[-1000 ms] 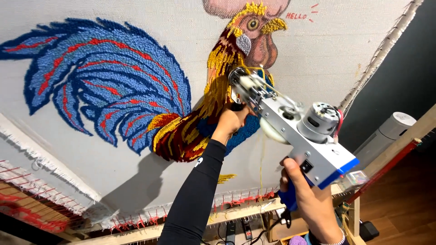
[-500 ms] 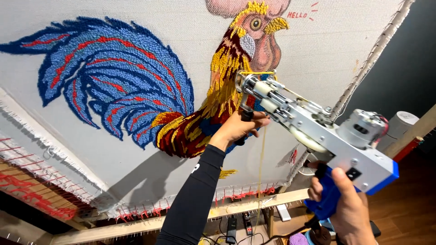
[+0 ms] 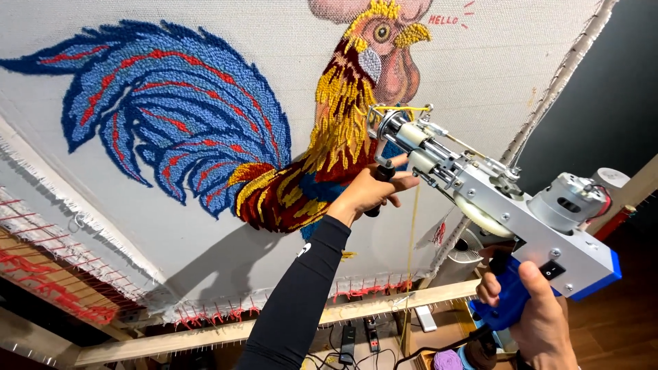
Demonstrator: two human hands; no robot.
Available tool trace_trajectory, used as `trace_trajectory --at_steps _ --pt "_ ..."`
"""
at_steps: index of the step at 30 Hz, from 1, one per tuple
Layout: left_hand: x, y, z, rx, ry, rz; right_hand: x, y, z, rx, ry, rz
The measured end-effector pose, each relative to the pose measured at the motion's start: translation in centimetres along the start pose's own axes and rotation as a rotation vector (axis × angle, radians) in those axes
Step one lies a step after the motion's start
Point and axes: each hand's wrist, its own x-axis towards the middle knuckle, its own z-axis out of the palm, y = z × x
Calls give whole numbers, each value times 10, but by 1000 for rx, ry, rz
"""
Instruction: The person creates a colorful rooster design on a rug canvas by using a tufting gun and scissors.
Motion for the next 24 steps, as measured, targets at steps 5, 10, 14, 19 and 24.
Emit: trace_trajectory --at_steps 5,10,14,19,24 --pt "15 -19 -1 -10 -65 -18 -3 -10 16 -58 64 -49" --pt "17 -7 4 -3 -63 81 -2 -3 -10 54 -1 -85" --pt "11 -3 5 72 -37 106 -5 -2 -17 92 -133 -100" --pt "1 -25 -22 13 -115 294 -13 -2 -23 21 -121 -128" --pt "9 -38 -64 -680 217 24 -17 4 -42 45 -76 -38"
